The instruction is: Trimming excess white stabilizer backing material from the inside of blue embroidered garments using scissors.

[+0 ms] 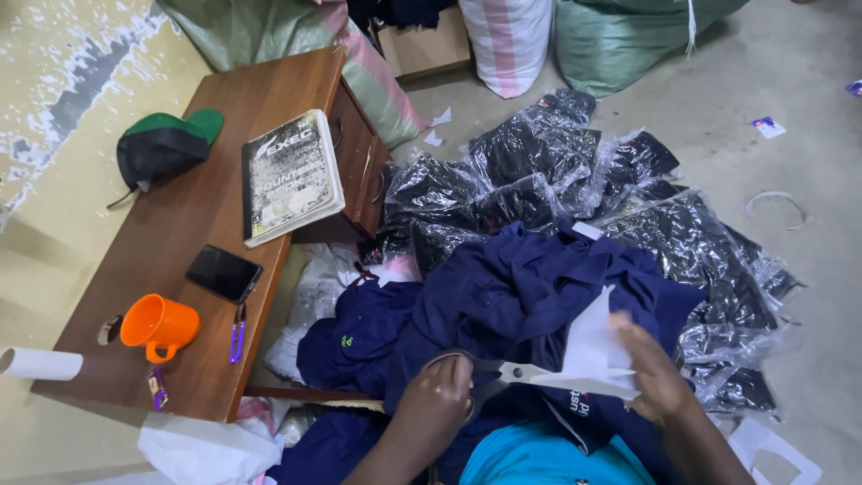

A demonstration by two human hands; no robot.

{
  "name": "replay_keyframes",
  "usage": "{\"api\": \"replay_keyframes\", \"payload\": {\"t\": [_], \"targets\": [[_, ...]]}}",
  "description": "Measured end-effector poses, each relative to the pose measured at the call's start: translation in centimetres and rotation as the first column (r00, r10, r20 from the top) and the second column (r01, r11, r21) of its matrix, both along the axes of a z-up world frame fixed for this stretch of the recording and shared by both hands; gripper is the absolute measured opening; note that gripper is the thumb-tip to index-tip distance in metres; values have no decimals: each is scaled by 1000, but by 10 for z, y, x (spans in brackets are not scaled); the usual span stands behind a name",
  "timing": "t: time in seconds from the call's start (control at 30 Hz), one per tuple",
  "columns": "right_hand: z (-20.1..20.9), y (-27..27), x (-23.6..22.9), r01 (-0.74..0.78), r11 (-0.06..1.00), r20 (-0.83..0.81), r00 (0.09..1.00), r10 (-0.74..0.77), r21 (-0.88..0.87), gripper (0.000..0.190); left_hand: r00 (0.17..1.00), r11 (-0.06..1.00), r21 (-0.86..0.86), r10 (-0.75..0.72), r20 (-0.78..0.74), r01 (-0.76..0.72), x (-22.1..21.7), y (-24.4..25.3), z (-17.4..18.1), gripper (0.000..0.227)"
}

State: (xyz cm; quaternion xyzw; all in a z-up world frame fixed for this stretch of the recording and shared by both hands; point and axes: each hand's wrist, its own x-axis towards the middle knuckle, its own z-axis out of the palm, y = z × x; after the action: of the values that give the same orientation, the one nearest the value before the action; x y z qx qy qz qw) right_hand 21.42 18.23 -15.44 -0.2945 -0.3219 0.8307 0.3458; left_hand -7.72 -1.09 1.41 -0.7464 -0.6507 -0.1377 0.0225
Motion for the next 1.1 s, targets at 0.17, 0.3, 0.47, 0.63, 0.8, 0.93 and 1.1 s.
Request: {"api": "replay_keyframes", "payload": {"t": [0.17,0.3,0.47,0.63,0.8,0.93,1.1], "targets": [[131,-17,-2,78,950,252,955,-158,302,31,936,956,-293,123,328,-23,-4,-19,-23,39],[146,-27,10,-2,819,492,801,-341,573,25,748,827,-557,318,583,82,17,-25,-6,28],[110,-30,16,-160,682,474,826,-303,714,18,718,805,-586,354,599,93,31,-12,10,46],[133,-48,10,-11,848,431,865,-258,530,16,731,870,-482,262,630,104,36,-7,4,41],[121,-52,15,-83,807,500,820,-278,584,19,758,874,-484,284,587,48,41,-6,-4,45],[116,-66,4,-53,814,412,880,-235,578,15,734,861,-504,300,609,66,44,-1,12,38],[102,-81,-6,-60,756,485,799,-355,652,22,738,823,-568,365,567,29,48,4,31,45]]}}
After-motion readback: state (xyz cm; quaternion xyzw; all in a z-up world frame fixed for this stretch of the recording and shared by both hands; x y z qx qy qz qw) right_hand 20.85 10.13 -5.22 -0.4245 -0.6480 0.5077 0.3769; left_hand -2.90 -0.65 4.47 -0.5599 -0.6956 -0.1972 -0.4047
